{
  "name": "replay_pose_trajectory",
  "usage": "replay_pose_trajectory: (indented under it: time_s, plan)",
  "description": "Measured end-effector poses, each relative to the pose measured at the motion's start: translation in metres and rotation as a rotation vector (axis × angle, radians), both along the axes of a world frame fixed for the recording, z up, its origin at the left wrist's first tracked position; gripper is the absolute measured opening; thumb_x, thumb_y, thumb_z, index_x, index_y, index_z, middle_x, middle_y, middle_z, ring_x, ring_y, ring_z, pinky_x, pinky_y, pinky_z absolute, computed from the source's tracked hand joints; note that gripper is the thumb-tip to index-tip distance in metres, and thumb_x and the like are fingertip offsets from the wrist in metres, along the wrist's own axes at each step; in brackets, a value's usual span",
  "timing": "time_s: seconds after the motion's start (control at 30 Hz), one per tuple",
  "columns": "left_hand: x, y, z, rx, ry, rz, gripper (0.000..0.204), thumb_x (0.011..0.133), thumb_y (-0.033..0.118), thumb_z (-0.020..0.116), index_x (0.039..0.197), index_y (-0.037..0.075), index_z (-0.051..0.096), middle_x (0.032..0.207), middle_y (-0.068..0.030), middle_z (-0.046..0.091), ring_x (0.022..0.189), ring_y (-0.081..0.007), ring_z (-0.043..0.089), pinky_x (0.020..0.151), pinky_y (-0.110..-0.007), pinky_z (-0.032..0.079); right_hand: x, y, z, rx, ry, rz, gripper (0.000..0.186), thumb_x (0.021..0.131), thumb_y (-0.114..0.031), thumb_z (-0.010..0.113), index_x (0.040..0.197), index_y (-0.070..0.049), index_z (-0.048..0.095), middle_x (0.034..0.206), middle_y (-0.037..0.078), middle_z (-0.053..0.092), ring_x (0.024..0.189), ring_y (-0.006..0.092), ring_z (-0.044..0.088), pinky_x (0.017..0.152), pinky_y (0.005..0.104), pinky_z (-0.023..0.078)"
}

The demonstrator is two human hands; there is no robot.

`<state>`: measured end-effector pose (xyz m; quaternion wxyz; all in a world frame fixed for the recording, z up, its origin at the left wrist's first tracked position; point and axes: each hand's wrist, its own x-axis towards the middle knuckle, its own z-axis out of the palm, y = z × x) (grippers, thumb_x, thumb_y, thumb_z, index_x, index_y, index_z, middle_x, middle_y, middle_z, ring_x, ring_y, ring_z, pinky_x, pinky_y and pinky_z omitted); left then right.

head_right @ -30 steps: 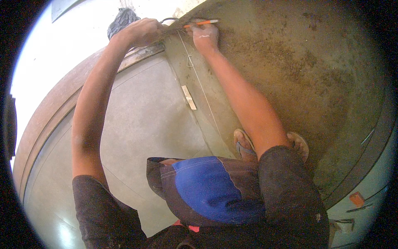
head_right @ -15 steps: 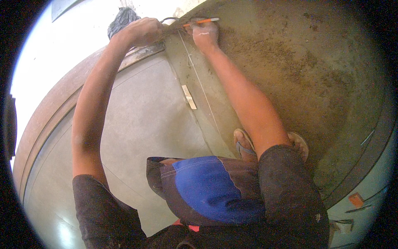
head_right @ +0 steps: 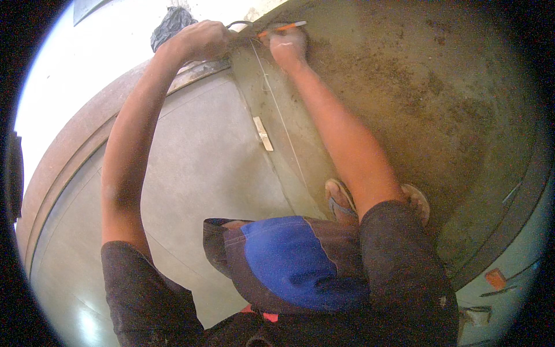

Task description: The person uses a pencil and straightedge to mark lines on a floor surface, applies mortar with a trowel, and carefully positions tiles against a threshold.

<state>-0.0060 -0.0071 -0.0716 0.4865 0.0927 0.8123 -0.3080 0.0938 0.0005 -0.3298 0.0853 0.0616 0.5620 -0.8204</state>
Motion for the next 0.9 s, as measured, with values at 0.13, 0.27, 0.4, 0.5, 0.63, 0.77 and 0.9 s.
replay_pose_trajectory:
  time_s: [0.13,0.27,0.4,0.5,0.63,0.77,0.9]
  plan:
    - [0.008,-0.007,-0.001,-0.003,0.037,-0.005,0.034,0.084,0.010,0.049,0.107,0.003,0.073,0.103,-0.0215,0.071,0.100,-0.0328,0.069,0.089,-0.044,0.053,0.003,0.006,0.016,0.032,-0.238,0.085,0.020,0.095,-0.009,0.064,0.104,0.008,0.061,0.104,0.016,0.069,0.094,0.0249,0.071,0.083,0.0307,0.056]
    - [0.009,0.000,0.004,-0.015,0.015,0.036,0.034,0.084,0.010,0.049,0.107,0.002,0.073,0.105,-0.0217,0.071,0.101,-0.0323,0.069,0.090,-0.043,0.053,0.002,0.027,0.052,-0.558,-0.529,-0.034,0.020,0.094,-0.009,0.064,0.104,0.009,0.061,0.105,0.016,0.069,0.093,0.0247,0.071,0.082,0.0305,0.056]
    - [0.009,-0.006,-0.001,-0.019,0.033,0.012,0.033,0.085,0.010,0.049,0.106,0.001,0.073,0.104,-0.0218,0.071,0.100,-0.0328,0.070,0.089,-0.043,0.053,-0.002,0.029,0.051,-0.447,-0.457,0.020,0.023,0.095,-0.008,0.061,0.110,0.010,0.059,0.104,0.018,0.069,0.093,0.0250,0.071,0.083,0.0305,0.056]
    - [0.003,-0.001,-0.002,-0.010,0.016,-0.033,0.033,0.085,0.010,0.049,0.105,0.001,0.073,0.103,-0.0220,0.071,0.098,-0.0336,0.070,0.088,-0.044,0.054,-0.010,0.025,0.026,-0.240,-0.387,0.106,0.025,0.095,-0.006,0.060,0.113,0.012,0.058,0.105,0.020,0.067,0.095,0.0255,0.070,0.084,0.0303,0.058]
    - [0.014,0.003,0.010,0.007,0.052,-0.044,0.033,0.085,0.011,0.049,0.105,0.002,0.073,0.103,-0.0213,0.071,0.095,-0.0338,0.070,0.086,-0.044,0.055,-0.002,0.042,0.050,-0.386,-0.483,0.149,0.029,0.094,-0.006,0.059,0.116,0.012,0.057,0.108,0.020,0.067,0.096,0.0249,0.070,0.085,0.0294,0.059]
    - [0.041,0.037,0.047,0.112,0.129,-0.011,0.035,0.094,0.017,0.053,0.126,0.018,0.066,0.101,-0.0189,0.069,0.095,-0.0351,0.067,0.083,-0.047,0.054,-0.001,0.085,0.060,-0.437,-0.472,0.131,0.032,0.095,-0.009,0.060,0.119,0.012,0.056,0.108,0.019,0.067,0.097,0.0223,0.070,0.086,0.0276,0.059]
    - [0.114,0.045,0.083,0.330,0.195,0.140,0.041,0.093,0.020,0.051,0.132,0.017,0.063,0.095,-0.0186,0.063,0.089,-0.0353,0.064,0.081,-0.047,0.053,0.007,0.108,0.071,-0.259,-0.479,0.191,0.031,0.094,-0.012,0.062,0.115,0.010,0.059,0.102,0.016,0.069,0.090,0.0184,0.070,0.078,0.0252,0.059]
